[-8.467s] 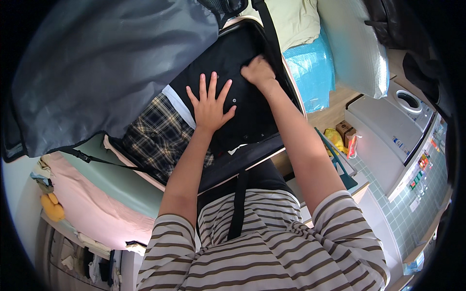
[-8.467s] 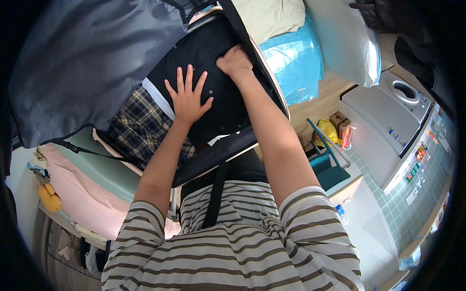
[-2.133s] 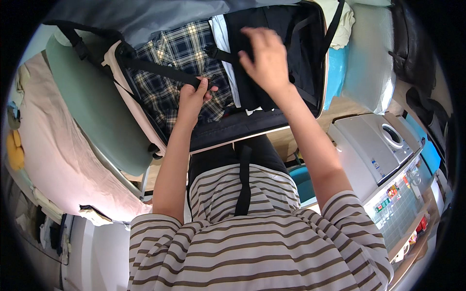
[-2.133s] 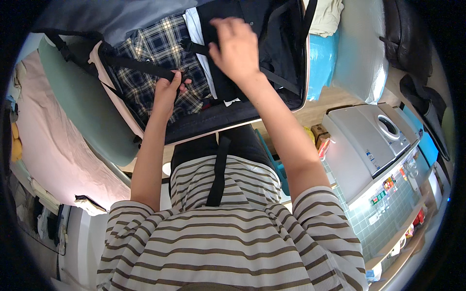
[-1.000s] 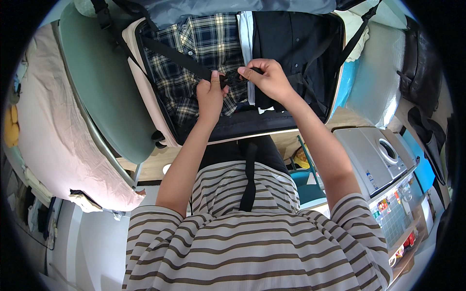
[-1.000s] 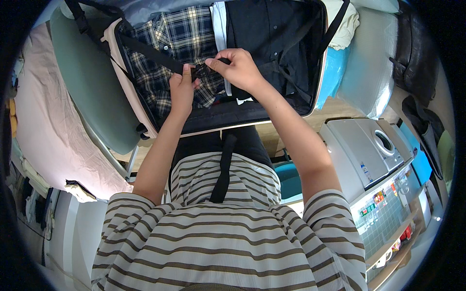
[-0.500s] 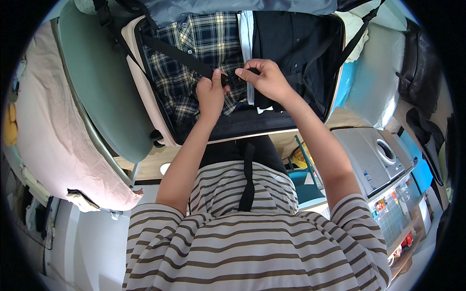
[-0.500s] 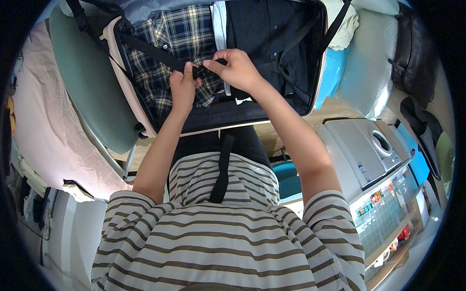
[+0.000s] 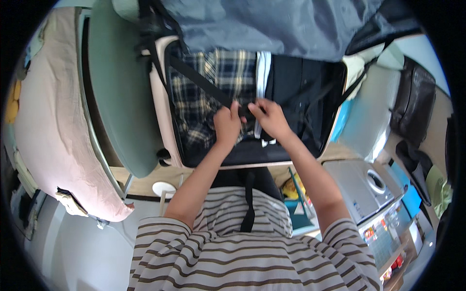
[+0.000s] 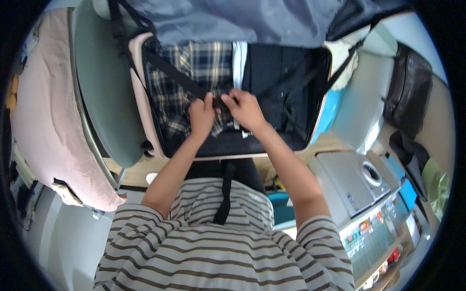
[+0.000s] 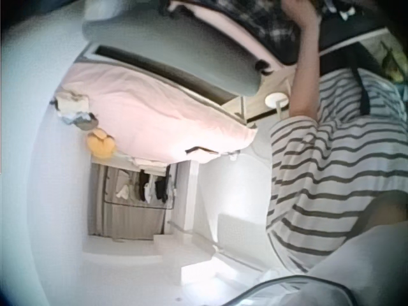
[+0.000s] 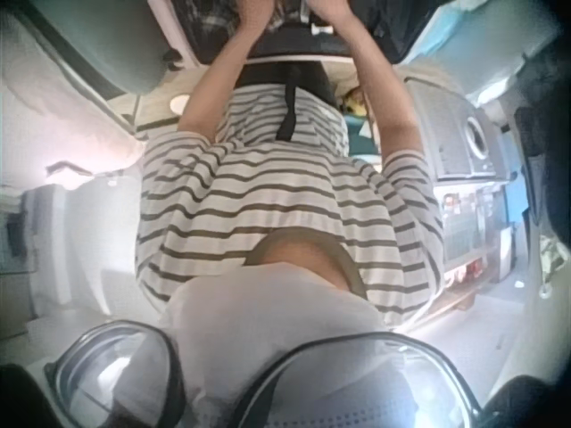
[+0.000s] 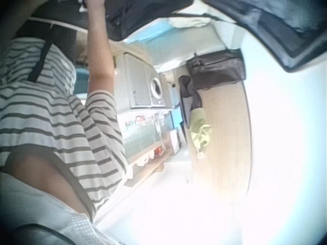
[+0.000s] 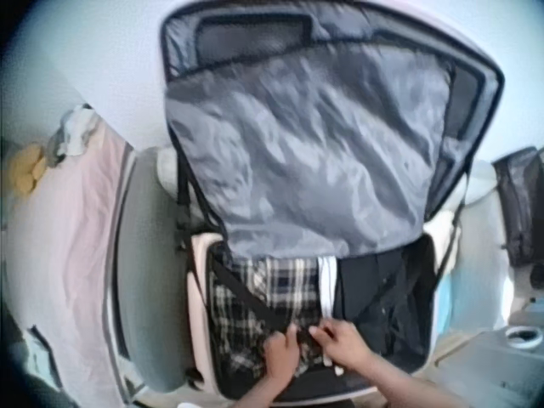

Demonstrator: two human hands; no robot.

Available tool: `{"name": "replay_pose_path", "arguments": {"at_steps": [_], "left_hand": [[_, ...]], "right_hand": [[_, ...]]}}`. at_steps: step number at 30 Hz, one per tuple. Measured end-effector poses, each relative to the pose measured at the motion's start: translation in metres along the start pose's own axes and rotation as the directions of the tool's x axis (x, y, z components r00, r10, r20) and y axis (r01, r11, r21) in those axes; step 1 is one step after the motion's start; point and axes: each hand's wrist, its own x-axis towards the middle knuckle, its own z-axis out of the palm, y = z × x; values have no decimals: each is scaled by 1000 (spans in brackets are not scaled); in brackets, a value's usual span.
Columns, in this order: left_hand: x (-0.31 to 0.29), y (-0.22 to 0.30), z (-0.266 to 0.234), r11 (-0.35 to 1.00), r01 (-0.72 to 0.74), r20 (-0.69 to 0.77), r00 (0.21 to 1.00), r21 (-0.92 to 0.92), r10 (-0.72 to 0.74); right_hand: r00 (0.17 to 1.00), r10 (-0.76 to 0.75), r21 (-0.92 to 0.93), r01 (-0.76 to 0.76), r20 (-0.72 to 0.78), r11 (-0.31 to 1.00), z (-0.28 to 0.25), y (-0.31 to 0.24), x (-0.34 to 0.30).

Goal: The person folds a light green sheet on a bed, then places it into an open suitcase. They add socks and several folded shirts, then close the suitcase.

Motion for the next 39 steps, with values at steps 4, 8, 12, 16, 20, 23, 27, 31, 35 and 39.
{"name": "replay_pose_path", "arguments": {"at_steps": [4,8,12,16,20,23,27,31,35,39], "left_hand": [[21,-12,-4,991,-87,217,974,99,64],[34,-10,-25,964,-114,320,947,241,32],[14,-11,-59,820,-414,65,903,395,424],[-1,-20,-105,911,-400,-79,910,102,408],[-10,-43,-148,949,-204,-145,974,-238,173],[-7,-67,-173,972,-212,-248,952,-103,182],[6,-58,-189,926,-377,-295,884,5,362],[26,-10,-166,866,-499,-185,849,30,495],[20,-2,-131,770,-495,-112,808,401,578],[-7,-17,-109,795,-429,-97,853,429,513]], "right_hand": [[972,83,-591,66,221,804,-27,-26,3],[837,-545,-592,465,51,658,-84,-127,33],[259,-961,-862,461,-95,210,-170,-255,84],[99,-995,-999,49,-19,24,-225,-318,128],[269,-959,-994,-78,-93,74,-240,-323,135],[355,-928,-994,-56,-111,98,-219,-313,139],[352,-933,-995,22,-79,93,-228,-313,145],[419,-907,-993,85,-34,77,-255,-318,150],[573,-818,-998,20,-39,61,-254,-337,121],[897,-343,-937,-177,-279,301,-217,-387,31]]}}
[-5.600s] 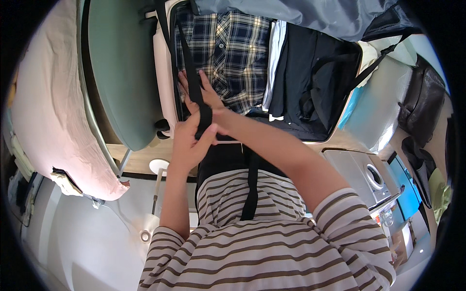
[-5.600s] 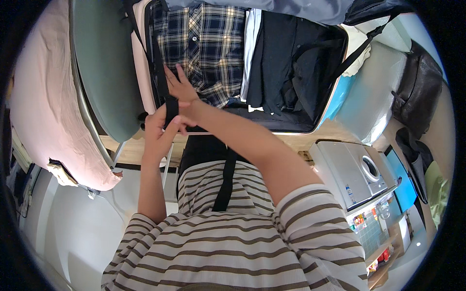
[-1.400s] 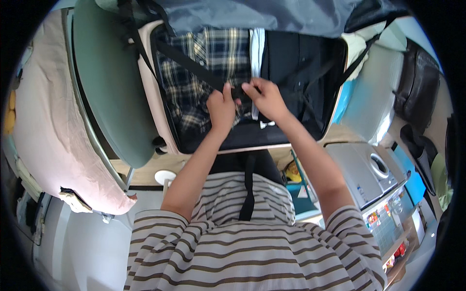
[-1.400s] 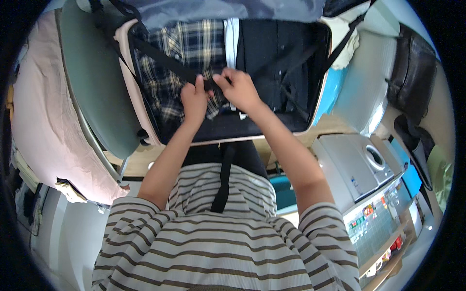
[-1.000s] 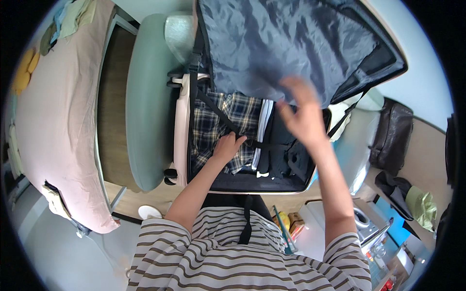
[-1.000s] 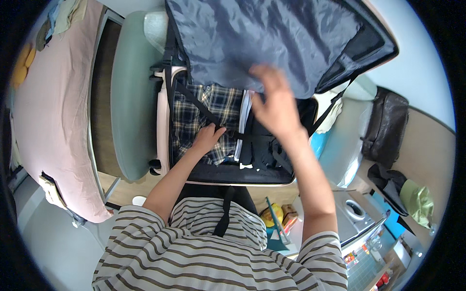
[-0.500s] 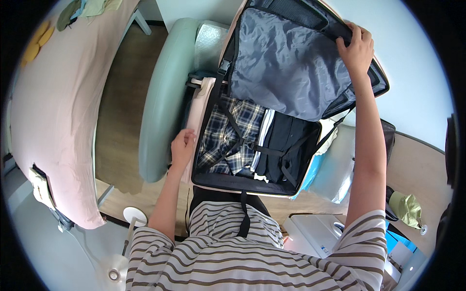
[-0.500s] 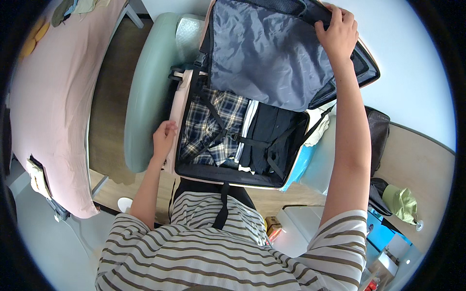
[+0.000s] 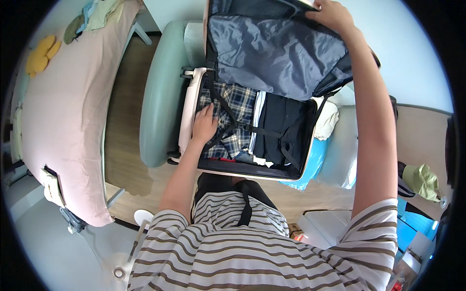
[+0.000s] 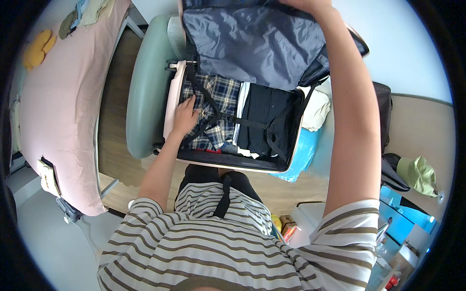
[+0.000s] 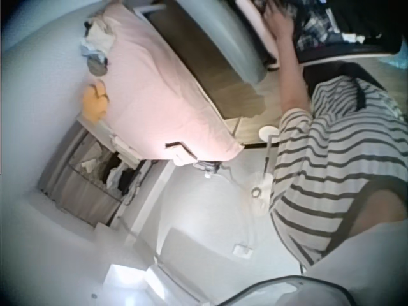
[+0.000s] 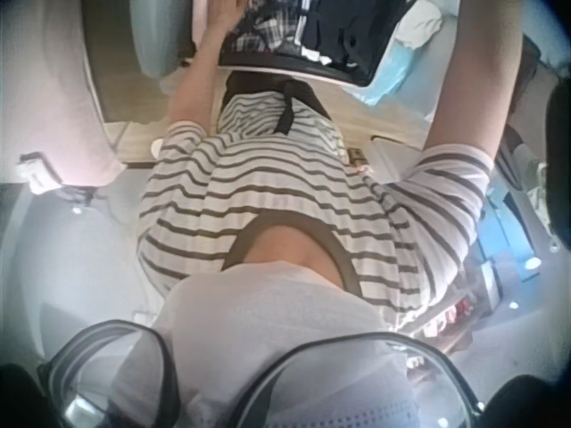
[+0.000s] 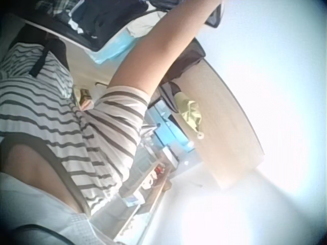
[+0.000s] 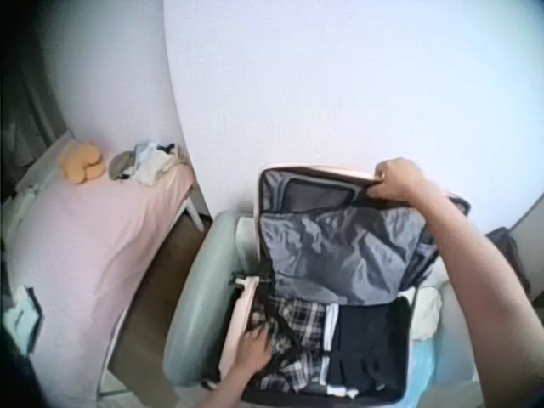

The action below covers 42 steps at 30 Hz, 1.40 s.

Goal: The person folds a light green sheet on a bed, then places it into an open suitcase. They add socks and several folded shirts, then close the suitcase.

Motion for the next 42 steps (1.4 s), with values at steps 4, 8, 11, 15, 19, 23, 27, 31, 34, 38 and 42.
{"name": "replay_pose_path", "arguments": {"at_steps": [4,8,11,15,19,23,27,31,34,38,42], "left_hand": [[-43,-61,21,825,178,82,984,-536,-159],[-87,-8,-42,-11,466,437,822,-885,-365],[-109,31,-70,-86,356,361,848,-930,-388],[-129,9,-78,3,653,632,735,-757,-246],[-132,14,-61,326,771,679,637,-547,-365],[-131,-12,-44,423,805,616,592,-416,-520],[-125,-47,-38,531,740,518,670,-413,-532],[-83,-20,-74,882,332,488,739,335,-464],[-43,-33,-105,832,415,424,721,368,-548],[50,-20,-107,932,-6,375,916,363,-140],[154,-3,-51,892,-410,214,904,191,369]], "right_hand": [[898,-337,219,403,-283,889,46,8,-102],[865,-460,248,499,-199,831,105,6,-254],[841,-473,392,541,-263,744,180,-9,-333],[883,-413,480,469,-225,741,257,-15,-393],[904,-415,632,381,-102,675,308,-15,-406],[836,-537,779,265,108,568,318,-27,-405],[819,-552,884,133,156,447,318,-16,-384],[953,-102,872,-212,284,440,326,39,-332],[977,214,792,-117,-18,600,370,118,-270],[951,285,675,-133,-120,726,396,199,-193],[995,87,683,-26,-55,730,411,208,-126]]}}
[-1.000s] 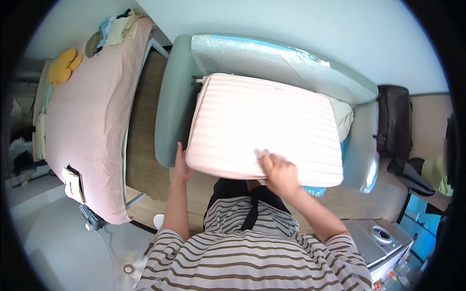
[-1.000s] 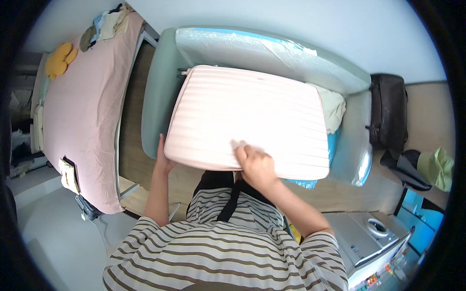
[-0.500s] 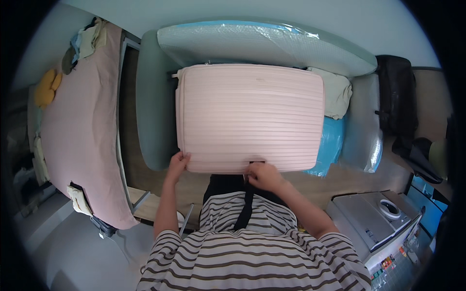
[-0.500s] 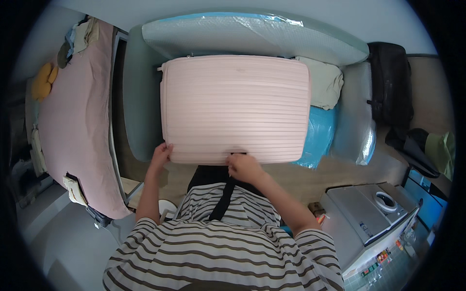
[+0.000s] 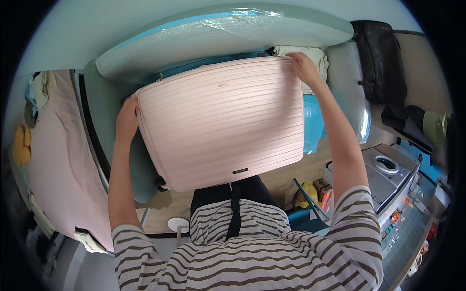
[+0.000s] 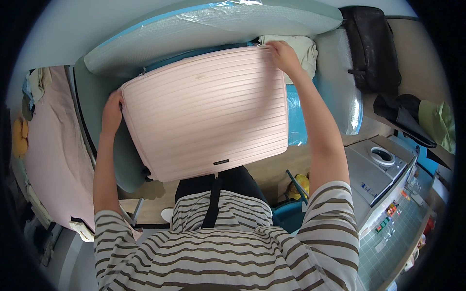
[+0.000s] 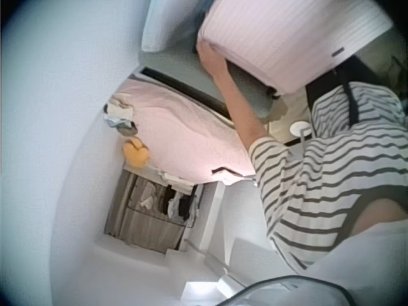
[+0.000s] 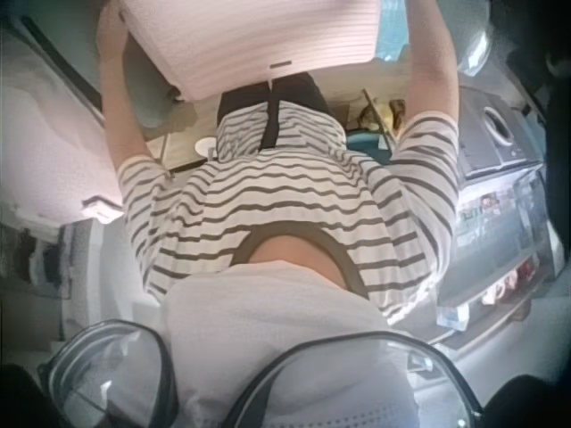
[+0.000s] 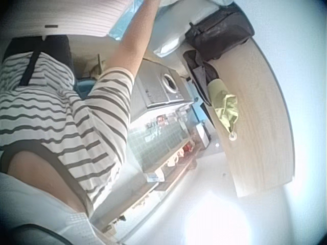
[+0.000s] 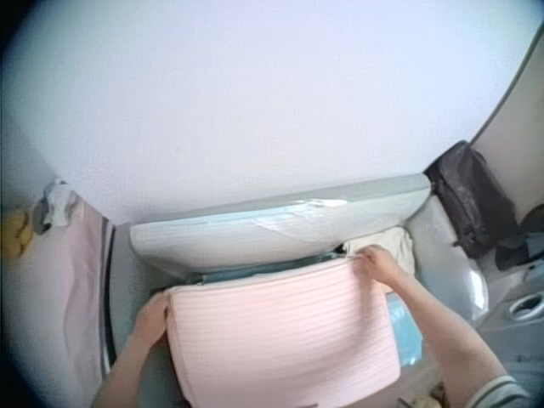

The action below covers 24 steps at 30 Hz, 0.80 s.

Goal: The person folds a light green sheet on a bed, then places it into an open suitcase. They add socks and several folded shirts, then close the suitcase.

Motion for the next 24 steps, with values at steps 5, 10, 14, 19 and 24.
{"name": "replay_pose_path", "arguments": {"at_steps": [5,10,14,19,24], "left_hand": [[94,18,23,964,168,216,969,-204,-123],[129,15,27,976,-212,517,842,50,156],[137,-4,17,932,-345,535,810,107,239],[128,-13,14,865,-466,524,792,186,314],[124,-19,2,818,-536,439,798,206,413]], "right_hand": [[857,84,-84,-47,508,995,34,-19,59],[798,13,-215,146,602,966,24,1,84],[782,-65,-295,310,620,904,9,6,89],[874,-189,-481,413,447,773,0,21,63],[937,-160,-586,322,312,744,-20,42,32]]}}
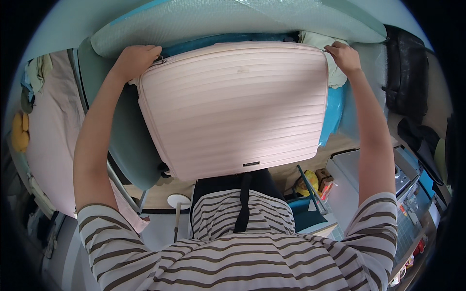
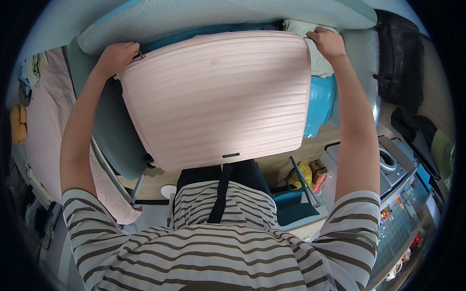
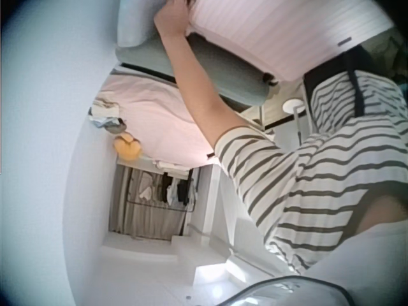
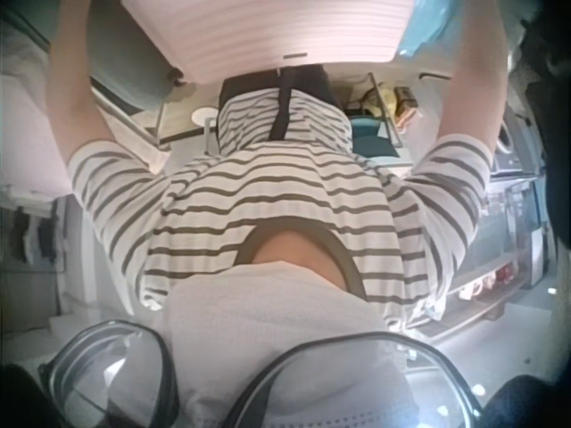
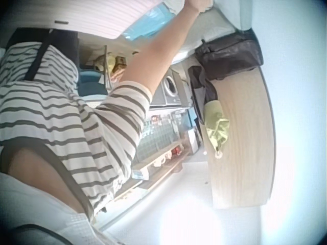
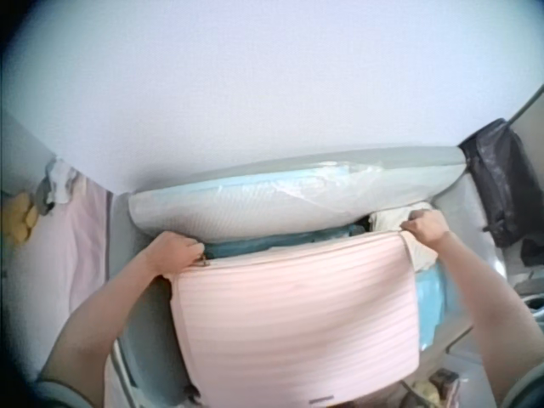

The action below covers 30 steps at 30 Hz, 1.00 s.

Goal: The person folds a light green sheet on a bed, then places it into an open suitcase. They add socks and several folded shirts, then close the suitcase.

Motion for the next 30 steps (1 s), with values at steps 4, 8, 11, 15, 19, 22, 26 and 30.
{"name": "replay_pose_path", "arguments": {"at_steps": [4,8,11,15,19,22,26,30], "left_hand": [[-3,4,6,994,66,-44,997,-88,-70],[-10,-3,13,953,89,-66,991,-289,-113],[-3,-8,16,916,104,3,994,-388,-112],[14,-1,14,957,42,26,999,-287,-36],[23,2,7,989,-147,23,989,-33,148],[10,-24,11,986,-148,22,989,73,147],[-35,-27,15,995,80,18,997,54,-81],[-84,2,30,926,377,-49,925,25,-376]], "right_hand": [[986,166,48,-165,-15,985,17,-9,-29],[974,223,171,-213,-38,962,29,-11,-63],[963,267,326,-259,19,909,55,-16,-92],[951,307,428,-290,31,856,79,-50,-156],[915,402,404,-382,37,831,79,-99,-222],[900,395,373,-436,184,819,70,-118,-268],[824,425,340,-549,376,764,65,-150,-328],[767,553,319,-639,326,700,73,-174,-348]]}}
